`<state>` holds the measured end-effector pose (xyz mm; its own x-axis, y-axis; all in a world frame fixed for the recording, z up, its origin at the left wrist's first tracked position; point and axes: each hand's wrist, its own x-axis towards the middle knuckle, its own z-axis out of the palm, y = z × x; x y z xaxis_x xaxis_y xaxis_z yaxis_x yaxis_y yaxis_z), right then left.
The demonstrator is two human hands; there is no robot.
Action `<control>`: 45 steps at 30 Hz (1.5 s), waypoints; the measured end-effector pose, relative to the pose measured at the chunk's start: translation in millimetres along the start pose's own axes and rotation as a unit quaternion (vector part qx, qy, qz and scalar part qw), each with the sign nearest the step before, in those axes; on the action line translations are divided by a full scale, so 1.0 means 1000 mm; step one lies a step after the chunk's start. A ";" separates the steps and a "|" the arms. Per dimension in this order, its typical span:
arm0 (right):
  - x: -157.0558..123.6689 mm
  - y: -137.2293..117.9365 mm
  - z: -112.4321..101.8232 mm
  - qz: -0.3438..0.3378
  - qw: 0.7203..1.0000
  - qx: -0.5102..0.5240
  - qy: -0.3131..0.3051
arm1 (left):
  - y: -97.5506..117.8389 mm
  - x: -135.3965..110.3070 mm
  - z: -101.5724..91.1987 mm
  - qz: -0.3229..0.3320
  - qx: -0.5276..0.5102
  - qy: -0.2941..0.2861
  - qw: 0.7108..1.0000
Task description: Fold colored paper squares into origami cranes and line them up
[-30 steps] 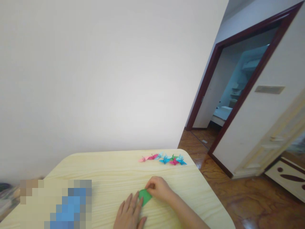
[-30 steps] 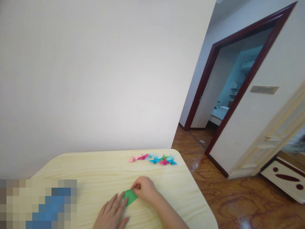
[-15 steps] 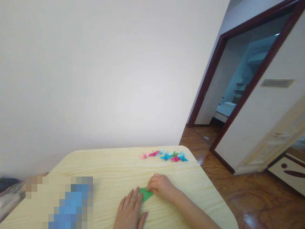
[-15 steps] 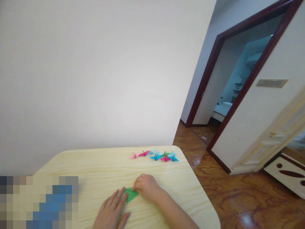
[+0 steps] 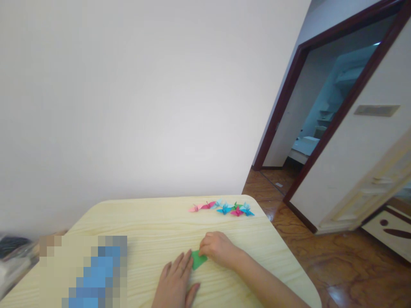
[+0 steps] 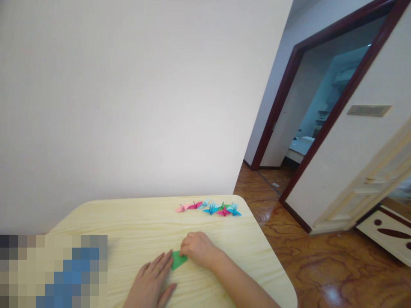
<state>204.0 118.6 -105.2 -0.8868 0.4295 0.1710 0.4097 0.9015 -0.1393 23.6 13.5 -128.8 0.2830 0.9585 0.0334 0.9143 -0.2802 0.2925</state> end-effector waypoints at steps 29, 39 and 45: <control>-0.029 -0.028 -0.007 0.055 0.997 -0.047 -0.023 | -0.016 0.005 0.017 0.077 0.049 0.092 0.992; -0.031 -0.030 0.007 0.145 0.988 -0.019 0.057 | 0.004 0.005 0.000 0.008 0.033 0.061 0.998; -0.019 -0.026 0.021 0.116 0.990 -0.029 0.069 | 0.013 0.003 -0.023 -0.024 0.050 0.035 0.998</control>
<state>205.2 85.8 -125.7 -0.7309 0.6251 0.2739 0.6141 0.7775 -0.1359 29.3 13.6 -103.0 0.2208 0.9711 0.0903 0.9516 -0.2348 0.1983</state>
